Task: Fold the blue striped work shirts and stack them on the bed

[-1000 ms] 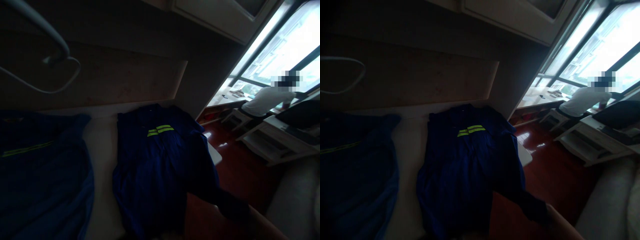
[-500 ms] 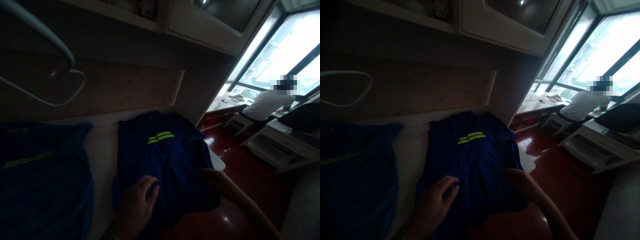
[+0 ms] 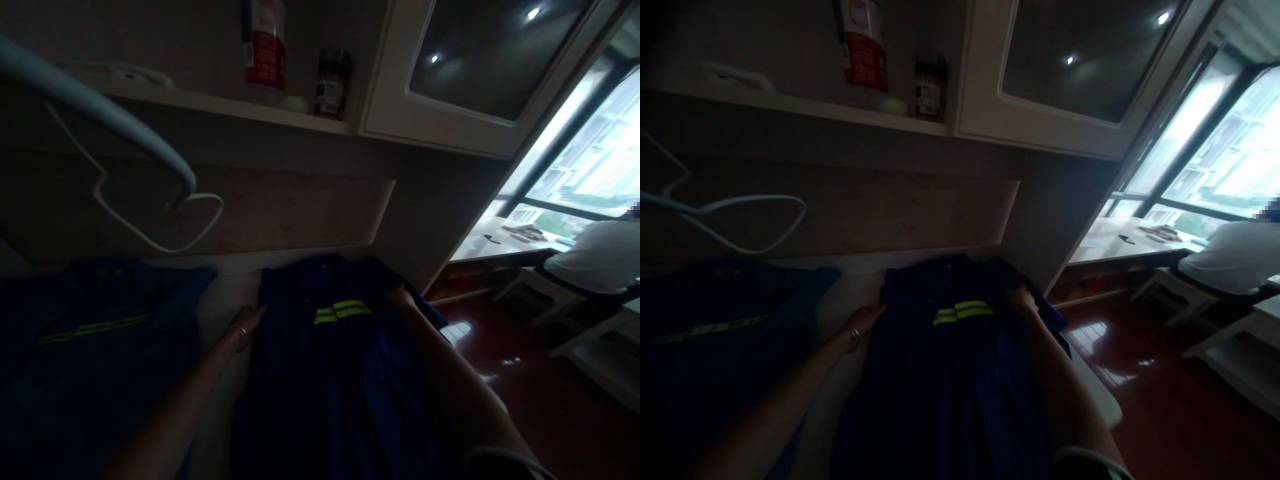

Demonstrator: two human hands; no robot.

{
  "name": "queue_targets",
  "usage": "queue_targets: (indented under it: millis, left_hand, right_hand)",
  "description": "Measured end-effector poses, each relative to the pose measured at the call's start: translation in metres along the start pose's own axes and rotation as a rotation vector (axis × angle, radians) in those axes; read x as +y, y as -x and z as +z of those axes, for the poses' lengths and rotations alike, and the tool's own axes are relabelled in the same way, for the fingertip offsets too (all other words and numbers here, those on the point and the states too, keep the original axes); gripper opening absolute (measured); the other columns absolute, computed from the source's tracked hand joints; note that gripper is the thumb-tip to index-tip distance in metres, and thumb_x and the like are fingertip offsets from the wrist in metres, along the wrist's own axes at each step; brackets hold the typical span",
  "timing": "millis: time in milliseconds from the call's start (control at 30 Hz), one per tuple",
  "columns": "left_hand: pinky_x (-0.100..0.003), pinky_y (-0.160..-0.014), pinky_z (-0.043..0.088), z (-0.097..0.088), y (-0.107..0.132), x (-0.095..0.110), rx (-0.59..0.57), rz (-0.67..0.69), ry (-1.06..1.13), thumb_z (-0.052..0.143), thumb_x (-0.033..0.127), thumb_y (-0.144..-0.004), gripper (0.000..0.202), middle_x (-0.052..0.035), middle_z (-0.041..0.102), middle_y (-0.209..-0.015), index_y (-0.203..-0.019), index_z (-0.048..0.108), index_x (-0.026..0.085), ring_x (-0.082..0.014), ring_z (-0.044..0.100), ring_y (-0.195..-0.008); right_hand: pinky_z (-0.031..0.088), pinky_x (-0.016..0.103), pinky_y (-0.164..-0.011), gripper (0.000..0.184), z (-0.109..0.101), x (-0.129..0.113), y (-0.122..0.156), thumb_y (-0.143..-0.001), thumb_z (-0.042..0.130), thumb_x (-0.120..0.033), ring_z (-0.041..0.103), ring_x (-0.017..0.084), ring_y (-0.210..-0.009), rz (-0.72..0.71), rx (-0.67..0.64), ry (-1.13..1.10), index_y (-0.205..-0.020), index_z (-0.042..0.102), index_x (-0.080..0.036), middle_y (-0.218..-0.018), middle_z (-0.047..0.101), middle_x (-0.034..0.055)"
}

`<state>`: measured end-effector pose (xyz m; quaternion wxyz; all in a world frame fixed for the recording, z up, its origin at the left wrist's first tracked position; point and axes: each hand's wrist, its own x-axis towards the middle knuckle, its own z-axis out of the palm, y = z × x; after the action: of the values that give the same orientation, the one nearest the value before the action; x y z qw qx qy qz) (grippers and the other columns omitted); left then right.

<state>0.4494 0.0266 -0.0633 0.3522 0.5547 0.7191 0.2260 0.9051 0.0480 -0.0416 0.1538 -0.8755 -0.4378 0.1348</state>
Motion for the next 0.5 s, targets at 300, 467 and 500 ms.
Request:
queue_targets:
  millis: [300, 467, 500]
  left_hand:
    - [-0.030, -0.084, 0.045, -0.003, 0.000, 0.002, 0.130, 0.134, -0.017, 0.042, 0.031, -0.089, 0.030, -0.0112, 0.073, -0.107, -0.094, 0.069, 0.019, -0.0239, 0.066, -0.101]
    - [-0.034, -0.089, 0.042, -0.026, 0.023, -0.008, 0.193, 0.157, -0.037, 0.039, 0.033, -0.090, 0.031, -0.0116, 0.070, -0.111, -0.101, 0.065, 0.020, -0.0266, 0.063, -0.105]
    - [-0.033, -0.088, 0.043, -0.027, 0.024, -0.009, 0.181, 0.162, -0.022, 0.040, 0.036, -0.090, 0.031, -0.0107, 0.071, -0.109, -0.101, 0.065, 0.020, -0.0254, 0.064, -0.104]
  right_hand:
    - [0.050, 0.038, -0.086, 0.040, -0.005, -0.012, -0.017, -0.085, 0.054, -0.036, 0.064, 0.035, -0.107, -0.147, -0.056, 0.041, -0.107, 0.073, -0.008, -0.113, 0.069, 0.0217]
    - [0.047, 0.036, -0.095, 0.043, -0.036, -0.005, 0.008, -0.084, 0.052, -0.035, 0.059, 0.031, -0.116, -0.320, 0.059, -0.044, -0.118, 0.069, -0.014, -0.122, 0.067, 0.0135]
    - [0.048, 0.037, -0.095, 0.046, -0.043, -0.004, 0.019, -0.083, 0.052, -0.034, 0.061, 0.031, -0.113, -0.355, 0.078, -0.100, -0.122, 0.066, -0.014, -0.120, 0.068, 0.0127]
